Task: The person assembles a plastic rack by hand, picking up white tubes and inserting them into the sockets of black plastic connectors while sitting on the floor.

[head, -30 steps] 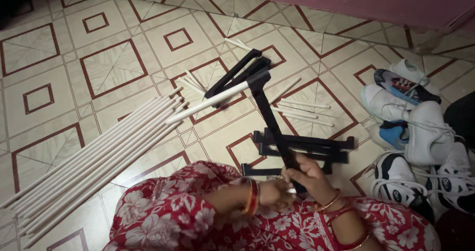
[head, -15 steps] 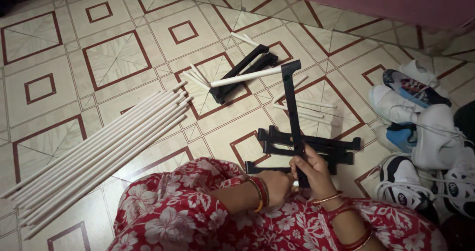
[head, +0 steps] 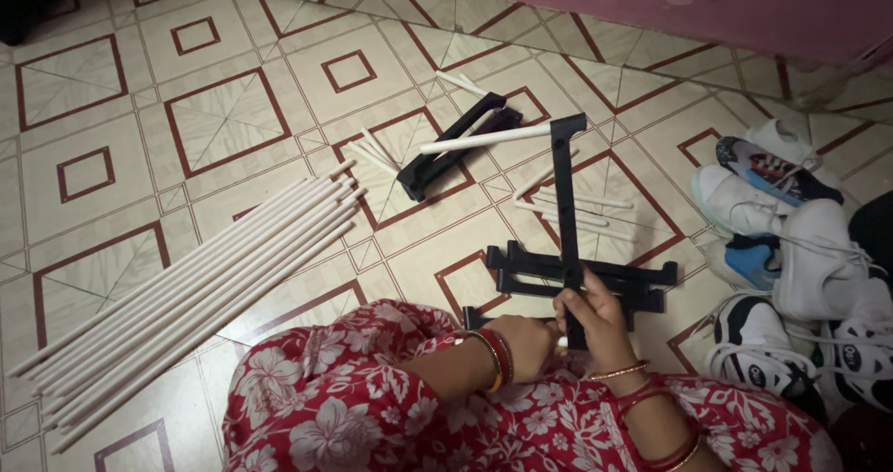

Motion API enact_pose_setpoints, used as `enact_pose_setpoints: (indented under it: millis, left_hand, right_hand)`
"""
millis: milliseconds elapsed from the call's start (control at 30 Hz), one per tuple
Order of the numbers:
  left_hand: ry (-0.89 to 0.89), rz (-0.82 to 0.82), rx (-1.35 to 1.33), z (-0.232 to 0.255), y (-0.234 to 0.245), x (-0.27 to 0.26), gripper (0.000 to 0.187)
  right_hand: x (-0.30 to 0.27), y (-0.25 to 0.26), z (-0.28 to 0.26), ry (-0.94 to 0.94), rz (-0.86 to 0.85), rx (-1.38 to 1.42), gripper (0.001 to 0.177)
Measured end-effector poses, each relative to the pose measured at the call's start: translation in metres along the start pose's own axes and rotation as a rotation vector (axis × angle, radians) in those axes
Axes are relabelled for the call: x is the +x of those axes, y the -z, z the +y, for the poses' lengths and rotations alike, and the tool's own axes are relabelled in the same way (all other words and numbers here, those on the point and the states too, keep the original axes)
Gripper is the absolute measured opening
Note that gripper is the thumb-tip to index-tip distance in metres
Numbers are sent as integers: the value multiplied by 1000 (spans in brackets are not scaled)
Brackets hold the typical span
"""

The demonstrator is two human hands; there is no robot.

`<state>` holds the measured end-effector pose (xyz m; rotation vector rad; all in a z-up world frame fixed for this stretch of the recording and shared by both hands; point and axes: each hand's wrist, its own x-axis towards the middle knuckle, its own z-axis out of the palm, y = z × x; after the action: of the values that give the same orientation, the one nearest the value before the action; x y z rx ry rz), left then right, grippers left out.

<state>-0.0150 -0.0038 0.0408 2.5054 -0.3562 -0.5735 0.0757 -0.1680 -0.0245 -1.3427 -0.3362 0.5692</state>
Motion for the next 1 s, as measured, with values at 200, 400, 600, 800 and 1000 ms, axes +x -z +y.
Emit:
enact_pose_setpoints:
  millis: [200, 400, 600, 800, 1000]
  left_hand:
    - [-41, 49, 50, 9, 15, -7, 47]
    - [134, -5, 37, -9, 50, -8, 48]
    - [21, -314, -674, -79, -9, 23, 47]
    - [-11, -22, -106, -57, -25, 12, 39]
    - [-36, 77, 3, -37, 7, -6, 42]
  right_hand:
    - [1, -10, -18, 32, 34, -13, 49]
    - [0, 3, -59, 134, 124, 16, 49]
    - [-3, 4, -61, 108, -12, -14, 51]
    - [-1, 14, -58, 62, -21, -29, 48]
    - [1, 15, -52, 70, 57, -31, 49]
